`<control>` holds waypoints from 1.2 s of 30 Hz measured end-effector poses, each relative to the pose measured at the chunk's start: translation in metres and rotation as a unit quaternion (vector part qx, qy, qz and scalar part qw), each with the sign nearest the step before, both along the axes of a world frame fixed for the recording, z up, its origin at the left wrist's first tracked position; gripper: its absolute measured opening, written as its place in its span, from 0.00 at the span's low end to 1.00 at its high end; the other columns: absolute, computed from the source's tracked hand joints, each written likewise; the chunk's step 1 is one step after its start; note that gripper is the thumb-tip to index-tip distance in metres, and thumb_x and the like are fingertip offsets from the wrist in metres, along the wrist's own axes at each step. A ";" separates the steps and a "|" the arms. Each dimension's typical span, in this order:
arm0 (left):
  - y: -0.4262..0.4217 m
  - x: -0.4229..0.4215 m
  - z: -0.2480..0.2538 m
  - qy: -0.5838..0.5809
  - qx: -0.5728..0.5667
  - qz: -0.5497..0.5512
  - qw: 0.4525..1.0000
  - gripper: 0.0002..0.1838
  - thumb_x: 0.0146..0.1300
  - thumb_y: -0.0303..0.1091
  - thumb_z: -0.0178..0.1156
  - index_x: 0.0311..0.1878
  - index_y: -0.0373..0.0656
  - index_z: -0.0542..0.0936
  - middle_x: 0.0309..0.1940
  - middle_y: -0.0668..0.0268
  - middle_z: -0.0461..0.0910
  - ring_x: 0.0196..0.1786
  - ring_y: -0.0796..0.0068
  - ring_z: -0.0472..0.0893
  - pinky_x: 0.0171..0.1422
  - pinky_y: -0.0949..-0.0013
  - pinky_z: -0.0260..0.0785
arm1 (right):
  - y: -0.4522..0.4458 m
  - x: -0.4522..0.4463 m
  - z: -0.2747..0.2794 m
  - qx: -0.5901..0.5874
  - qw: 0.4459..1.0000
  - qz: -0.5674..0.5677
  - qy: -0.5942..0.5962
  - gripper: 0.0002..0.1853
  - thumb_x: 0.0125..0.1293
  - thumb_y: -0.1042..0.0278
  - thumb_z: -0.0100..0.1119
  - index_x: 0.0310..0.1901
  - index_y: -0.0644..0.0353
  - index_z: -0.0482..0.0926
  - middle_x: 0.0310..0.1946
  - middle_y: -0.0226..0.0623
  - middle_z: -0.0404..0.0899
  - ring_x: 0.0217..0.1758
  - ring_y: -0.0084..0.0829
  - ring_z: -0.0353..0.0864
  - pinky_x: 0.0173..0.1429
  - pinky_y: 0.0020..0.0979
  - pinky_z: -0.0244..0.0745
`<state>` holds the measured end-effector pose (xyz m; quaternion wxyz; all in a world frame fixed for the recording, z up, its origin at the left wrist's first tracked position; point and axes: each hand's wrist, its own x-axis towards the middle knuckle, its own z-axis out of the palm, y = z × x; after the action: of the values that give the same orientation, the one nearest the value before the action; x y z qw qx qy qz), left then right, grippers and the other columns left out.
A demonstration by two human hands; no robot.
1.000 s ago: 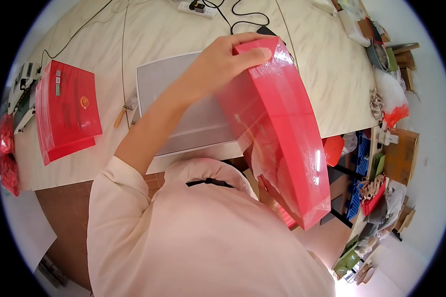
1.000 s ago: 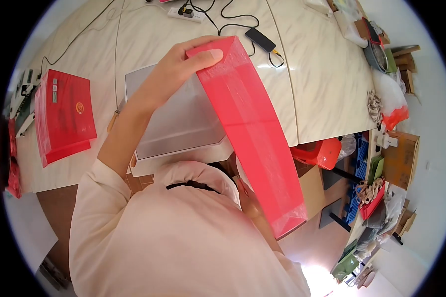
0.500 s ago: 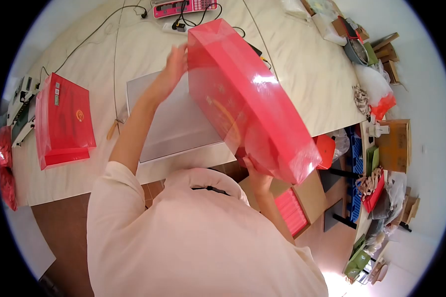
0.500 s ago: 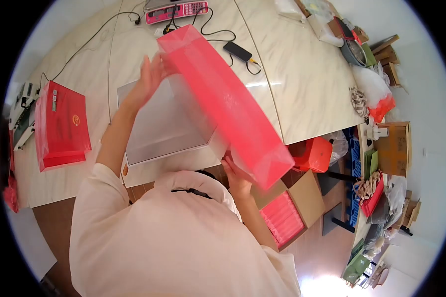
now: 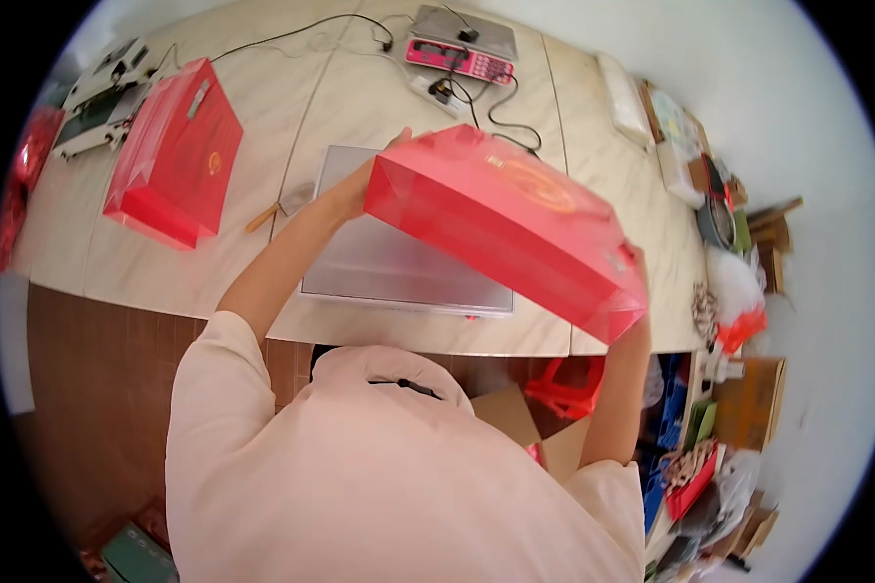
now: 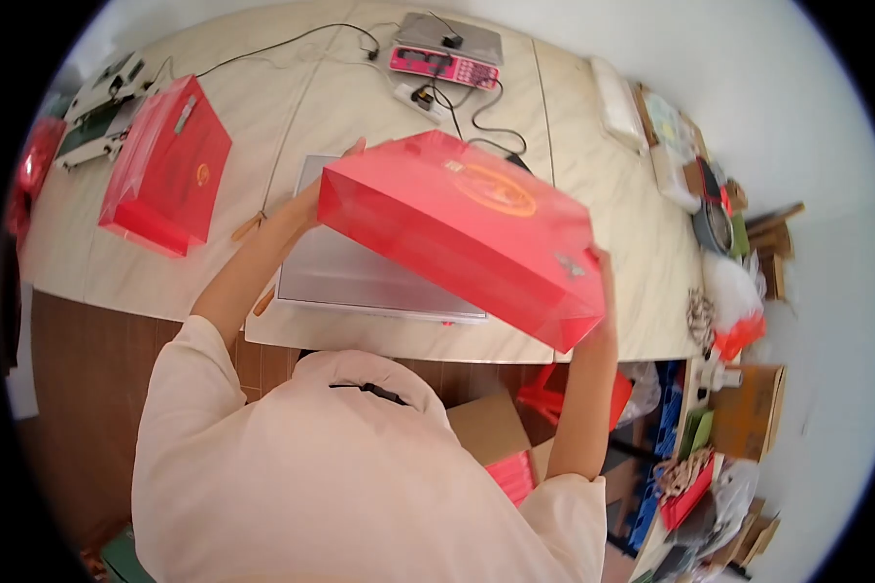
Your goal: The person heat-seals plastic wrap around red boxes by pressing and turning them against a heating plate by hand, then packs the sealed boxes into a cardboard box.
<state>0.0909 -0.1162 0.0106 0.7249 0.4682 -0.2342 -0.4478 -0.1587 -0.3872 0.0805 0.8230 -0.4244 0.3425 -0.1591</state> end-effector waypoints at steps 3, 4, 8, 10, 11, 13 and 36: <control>0.025 -0.006 0.010 0.068 0.008 0.062 0.996 0.40 0.67 0.66 0.40 0.73 0.47 0.55 0.70 0.65 0.59 0.71 0.71 0.59 0.73 0.65 0.52 | -0.019 0.022 -0.041 0.048 0.996 0.070 -0.008 0.21 0.65 0.53 0.49 0.51 0.61 0.74 0.45 0.39 0.80 0.45 0.35 0.80 0.50 0.37 0.77; 0.035 -0.004 0.013 0.069 0.036 0.060 0.995 0.41 0.66 0.67 0.42 0.72 0.46 0.57 0.69 0.65 0.61 0.70 0.71 0.61 0.72 0.65 0.54 | -0.017 0.029 -0.043 0.119 0.986 0.113 0.000 0.21 0.66 0.52 0.49 0.50 0.61 0.75 0.45 0.39 0.80 0.43 0.34 0.81 0.49 0.36 0.77; 0.062 -0.001 0.003 0.100 0.081 0.127 0.984 0.39 0.64 0.67 0.46 0.63 0.42 0.69 0.57 0.62 0.74 0.61 0.69 0.71 0.67 0.64 0.60 | -0.002 0.052 -0.066 0.184 0.964 0.192 -0.018 0.20 0.67 0.55 0.48 0.51 0.61 0.75 0.46 0.40 0.80 0.43 0.34 0.81 0.48 0.35 0.77; 0.079 -0.010 0.004 0.114 0.090 0.145 0.979 0.38 0.64 0.66 0.47 0.64 0.41 0.68 0.59 0.61 0.73 0.62 0.69 0.70 0.67 0.65 0.61 | 0.010 0.061 -0.072 0.194 0.957 0.216 -0.009 0.19 0.67 0.56 0.49 0.50 0.61 0.76 0.45 0.39 0.81 0.43 0.34 0.81 0.48 0.34 0.77; 0.087 -0.019 0.005 0.129 0.101 0.153 0.975 0.38 0.64 0.64 0.47 0.65 0.41 0.66 0.61 0.60 0.71 0.63 0.68 0.70 0.67 0.65 0.61 | 0.009 0.065 -0.085 0.170 0.967 0.190 0.008 0.18 0.67 0.57 0.49 0.49 0.61 0.76 0.44 0.38 0.81 0.43 0.33 0.81 0.48 0.34 0.77; 0.102 -0.037 0.013 0.150 0.096 0.159 0.971 0.37 0.65 0.61 0.47 0.67 0.41 0.63 0.64 0.60 0.67 0.66 0.69 0.67 0.68 0.66 0.59 | 0.034 0.069 -0.076 0.097 0.982 0.153 0.045 0.16 0.67 0.58 0.51 0.49 0.59 0.75 0.43 0.39 0.80 0.44 0.32 0.81 0.47 0.31 0.78; 0.107 -0.074 -0.128 -0.278 0.250 0.279 0.884 0.29 0.73 0.37 0.42 0.72 0.35 0.50 0.71 0.53 0.54 0.74 0.61 0.53 0.75 0.66 0.43 | 0.079 0.049 -0.169 -0.388 0.910 0.141 0.036 0.23 0.75 0.65 0.38 0.69 0.58 0.59 0.69 0.38 0.60 0.73 0.31 0.56 0.73 0.28 0.50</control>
<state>0.0169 -0.0095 -0.1175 0.5838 0.7854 -0.1658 -0.1218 -0.1095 -0.3080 -0.0890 0.5940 -0.7600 0.2196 -0.1460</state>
